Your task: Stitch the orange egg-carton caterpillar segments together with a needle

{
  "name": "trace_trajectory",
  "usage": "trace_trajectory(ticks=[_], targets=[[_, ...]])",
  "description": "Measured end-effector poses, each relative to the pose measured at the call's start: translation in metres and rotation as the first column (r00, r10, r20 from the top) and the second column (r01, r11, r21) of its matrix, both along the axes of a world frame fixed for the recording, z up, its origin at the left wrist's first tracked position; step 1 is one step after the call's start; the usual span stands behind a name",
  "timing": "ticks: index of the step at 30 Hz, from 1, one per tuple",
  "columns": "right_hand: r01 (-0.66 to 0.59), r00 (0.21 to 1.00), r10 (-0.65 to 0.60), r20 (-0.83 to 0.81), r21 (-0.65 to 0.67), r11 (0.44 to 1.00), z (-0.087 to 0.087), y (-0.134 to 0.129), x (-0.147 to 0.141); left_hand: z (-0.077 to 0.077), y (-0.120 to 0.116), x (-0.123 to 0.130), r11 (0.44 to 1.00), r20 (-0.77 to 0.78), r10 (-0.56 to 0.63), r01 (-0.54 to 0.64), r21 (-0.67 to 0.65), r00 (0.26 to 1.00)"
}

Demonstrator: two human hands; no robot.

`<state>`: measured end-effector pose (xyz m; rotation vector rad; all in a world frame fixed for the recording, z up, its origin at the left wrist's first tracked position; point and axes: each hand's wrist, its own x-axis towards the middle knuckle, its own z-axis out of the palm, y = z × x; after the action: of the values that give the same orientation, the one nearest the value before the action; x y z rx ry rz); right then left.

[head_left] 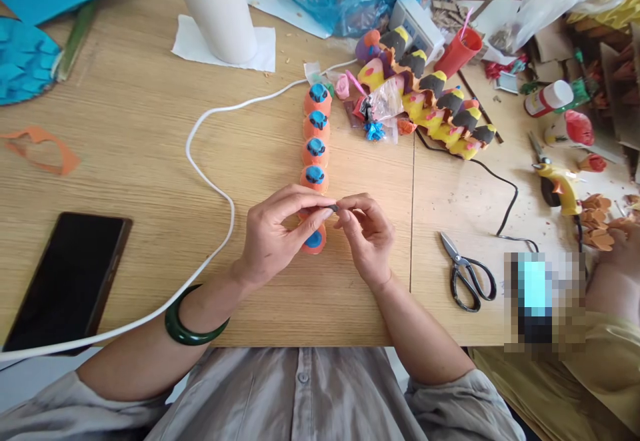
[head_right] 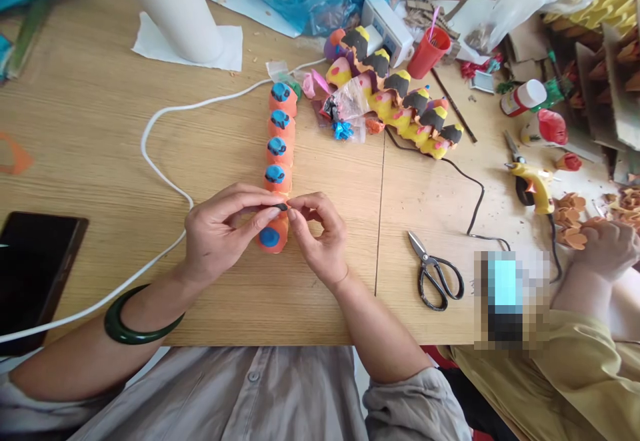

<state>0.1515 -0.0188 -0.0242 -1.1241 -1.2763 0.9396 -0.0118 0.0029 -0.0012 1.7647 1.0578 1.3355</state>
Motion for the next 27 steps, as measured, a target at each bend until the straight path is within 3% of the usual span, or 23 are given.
trace_trajectory(ticks=[7,11,16,27], targets=[[-0.008,1.0,0.007,0.019,0.064,0.998,-0.0028,-0.0004,0.0001,-0.0008,0.0006,0.0003,1.0,-0.009,0.005,-0.005,0.016,1.0],[0.009,1.0,-0.01,0.021,0.036,0.999,-0.0036,-0.0005,0.0003,-0.0016,-0.0001,-0.0001,0.999,0.025,-0.04,0.041,-0.036,0.999],[-0.012,1.0,0.011,-0.023,-0.045,0.999,-0.0006,0.0004,0.0,-0.0007,-0.0006,-0.0009,1.0,-0.035,-0.019,0.019,-0.007,0.999],[0.004,1.0,-0.004,-0.003,-0.012,1.0,-0.002,0.0012,-0.0001,0.0,0.0002,-0.0009,0.999,-0.029,-0.031,0.031,-0.013,0.999]])
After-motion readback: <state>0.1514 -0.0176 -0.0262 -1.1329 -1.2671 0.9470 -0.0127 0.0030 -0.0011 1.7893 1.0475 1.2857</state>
